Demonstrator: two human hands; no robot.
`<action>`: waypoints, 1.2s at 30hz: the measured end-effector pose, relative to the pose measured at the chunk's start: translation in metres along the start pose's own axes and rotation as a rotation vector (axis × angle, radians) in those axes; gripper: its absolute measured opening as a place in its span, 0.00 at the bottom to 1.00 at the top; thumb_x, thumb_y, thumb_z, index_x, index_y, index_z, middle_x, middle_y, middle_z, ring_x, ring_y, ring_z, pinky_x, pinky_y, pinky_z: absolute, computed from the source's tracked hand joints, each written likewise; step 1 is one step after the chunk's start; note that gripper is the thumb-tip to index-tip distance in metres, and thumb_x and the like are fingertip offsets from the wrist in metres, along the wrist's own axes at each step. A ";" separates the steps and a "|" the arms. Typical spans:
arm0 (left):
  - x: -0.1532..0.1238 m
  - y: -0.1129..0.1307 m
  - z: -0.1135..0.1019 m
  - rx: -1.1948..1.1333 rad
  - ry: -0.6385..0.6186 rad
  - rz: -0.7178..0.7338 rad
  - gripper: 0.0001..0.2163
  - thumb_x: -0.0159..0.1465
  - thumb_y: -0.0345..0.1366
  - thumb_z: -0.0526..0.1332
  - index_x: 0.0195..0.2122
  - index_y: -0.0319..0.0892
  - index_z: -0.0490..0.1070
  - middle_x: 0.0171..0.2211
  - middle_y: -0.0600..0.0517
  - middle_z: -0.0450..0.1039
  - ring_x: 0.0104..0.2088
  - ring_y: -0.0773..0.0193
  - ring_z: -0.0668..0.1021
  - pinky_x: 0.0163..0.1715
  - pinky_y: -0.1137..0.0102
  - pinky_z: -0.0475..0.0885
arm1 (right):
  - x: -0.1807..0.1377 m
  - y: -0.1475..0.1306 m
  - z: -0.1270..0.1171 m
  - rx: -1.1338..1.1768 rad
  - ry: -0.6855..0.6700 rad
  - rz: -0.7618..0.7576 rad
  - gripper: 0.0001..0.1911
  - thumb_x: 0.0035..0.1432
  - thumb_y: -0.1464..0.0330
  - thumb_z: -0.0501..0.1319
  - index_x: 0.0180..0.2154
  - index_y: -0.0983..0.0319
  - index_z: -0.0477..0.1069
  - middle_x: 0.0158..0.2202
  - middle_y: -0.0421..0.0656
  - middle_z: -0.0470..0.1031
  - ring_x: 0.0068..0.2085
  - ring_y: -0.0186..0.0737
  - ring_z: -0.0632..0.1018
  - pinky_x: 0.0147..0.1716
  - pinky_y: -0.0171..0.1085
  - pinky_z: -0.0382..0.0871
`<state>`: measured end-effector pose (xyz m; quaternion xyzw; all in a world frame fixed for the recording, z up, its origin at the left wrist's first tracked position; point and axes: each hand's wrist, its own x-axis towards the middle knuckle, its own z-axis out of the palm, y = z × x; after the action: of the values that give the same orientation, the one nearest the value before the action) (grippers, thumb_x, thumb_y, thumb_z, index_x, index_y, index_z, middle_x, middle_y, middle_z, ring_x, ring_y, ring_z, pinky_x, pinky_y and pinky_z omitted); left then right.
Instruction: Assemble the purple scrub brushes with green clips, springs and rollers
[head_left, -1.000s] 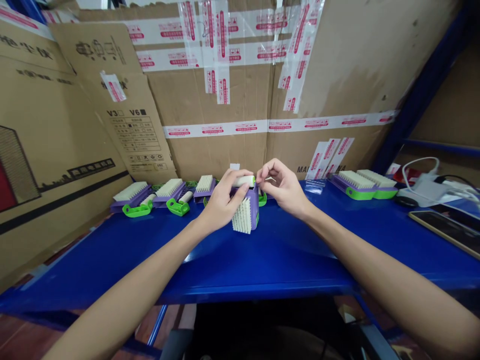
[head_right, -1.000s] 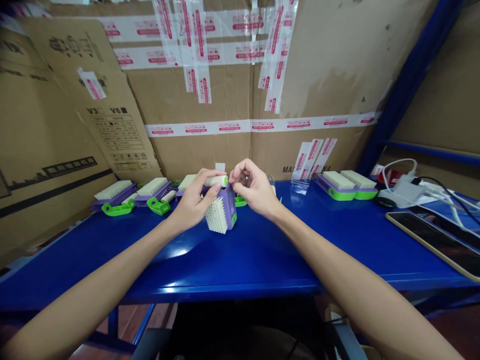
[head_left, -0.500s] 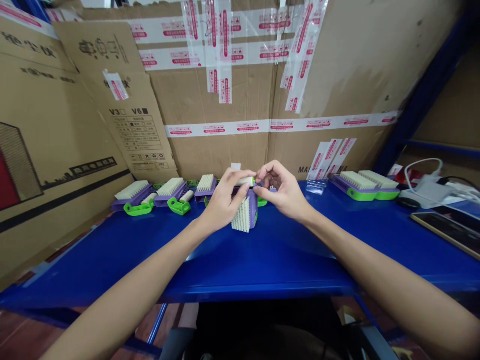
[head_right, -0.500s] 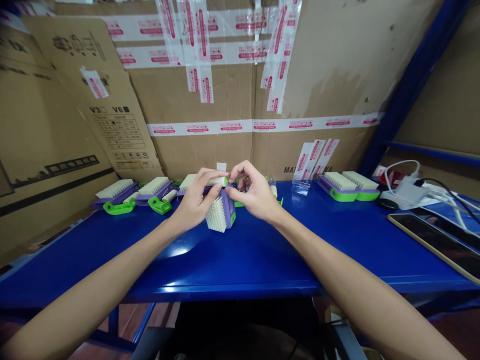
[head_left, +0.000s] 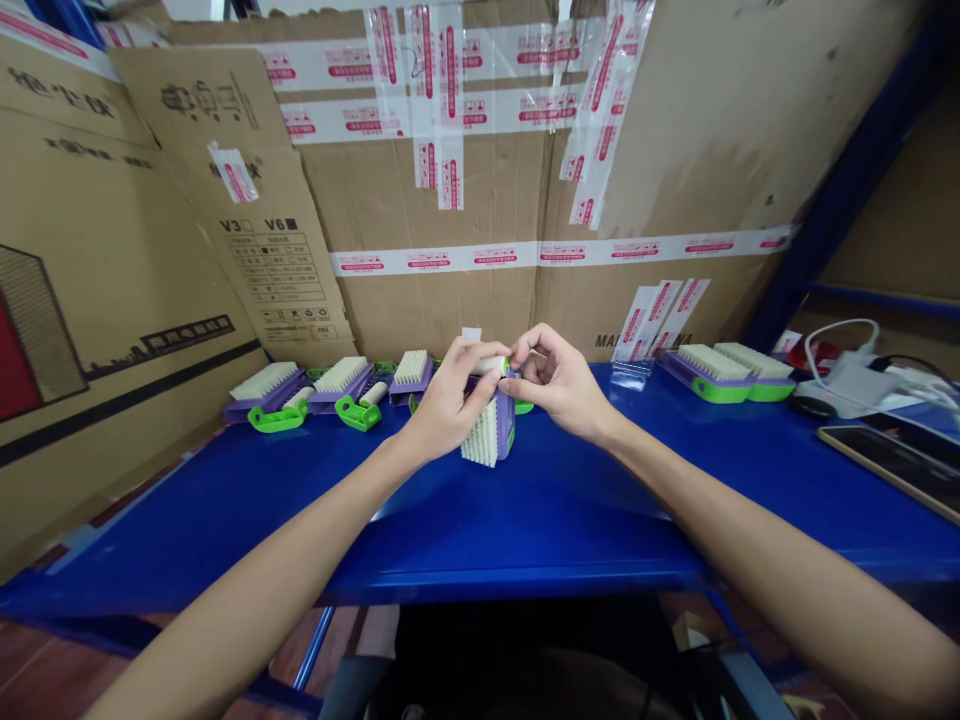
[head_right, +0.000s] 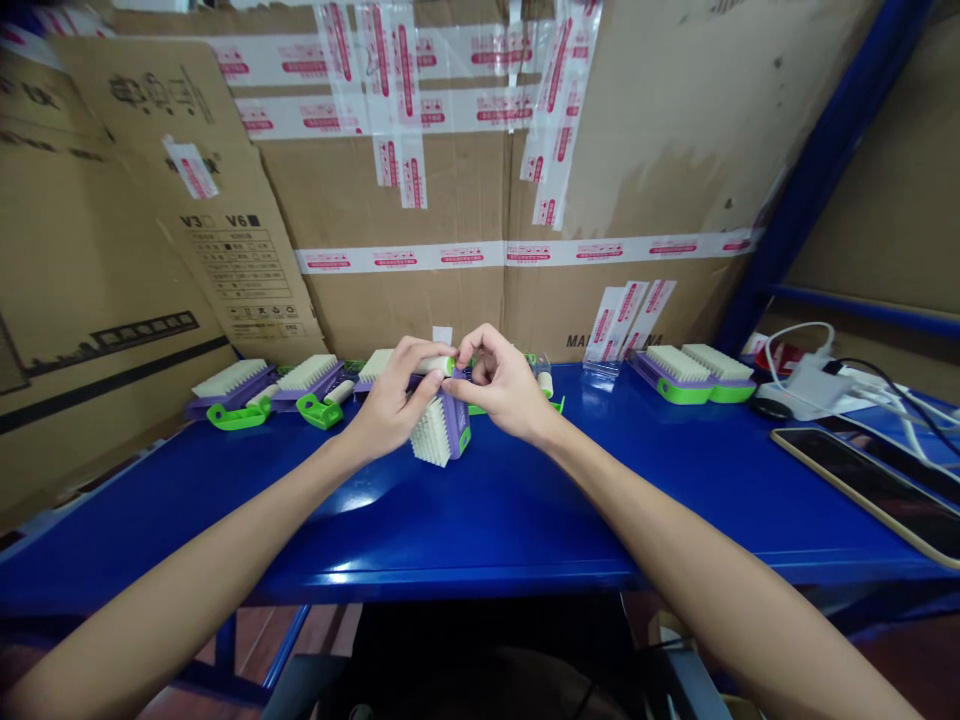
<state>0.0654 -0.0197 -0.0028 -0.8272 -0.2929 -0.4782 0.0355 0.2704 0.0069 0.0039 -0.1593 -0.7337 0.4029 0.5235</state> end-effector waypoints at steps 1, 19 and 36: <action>0.000 0.000 0.000 -0.003 -0.001 0.007 0.11 0.80 0.38 0.56 0.61 0.49 0.70 0.53 0.46 0.72 0.56 0.55 0.77 0.61 0.54 0.74 | 0.000 -0.001 0.000 0.003 -0.006 0.010 0.24 0.53 0.59 0.79 0.38 0.56 0.65 0.32 0.33 0.67 0.25 0.29 0.61 0.24 0.36 0.55; -0.001 -0.004 0.001 -0.056 0.018 0.004 0.12 0.79 0.38 0.58 0.60 0.50 0.73 0.53 0.47 0.72 0.56 0.55 0.77 0.61 0.55 0.73 | 0.002 0.002 -0.001 0.043 -0.013 0.047 0.24 0.52 0.61 0.78 0.38 0.56 0.64 0.36 0.34 0.68 0.26 0.29 0.62 0.25 0.36 0.56; -0.003 -0.002 0.001 -0.249 0.036 -0.189 0.13 0.76 0.42 0.61 0.59 0.47 0.75 0.58 0.46 0.80 0.57 0.54 0.81 0.59 0.57 0.75 | -0.001 0.004 -0.010 -0.133 0.017 -0.036 0.13 0.60 0.67 0.70 0.43 0.56 0.67 0.37 0.36 0.69 0.28 0.32 0.66 0.27 0.38 0.59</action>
<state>0.0643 -0.0192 -0.0062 -0.7852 -0.3072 -0.5268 -0.1075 0.2791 0.0126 0.0017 -0.1841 -0.7571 0.3425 0.5250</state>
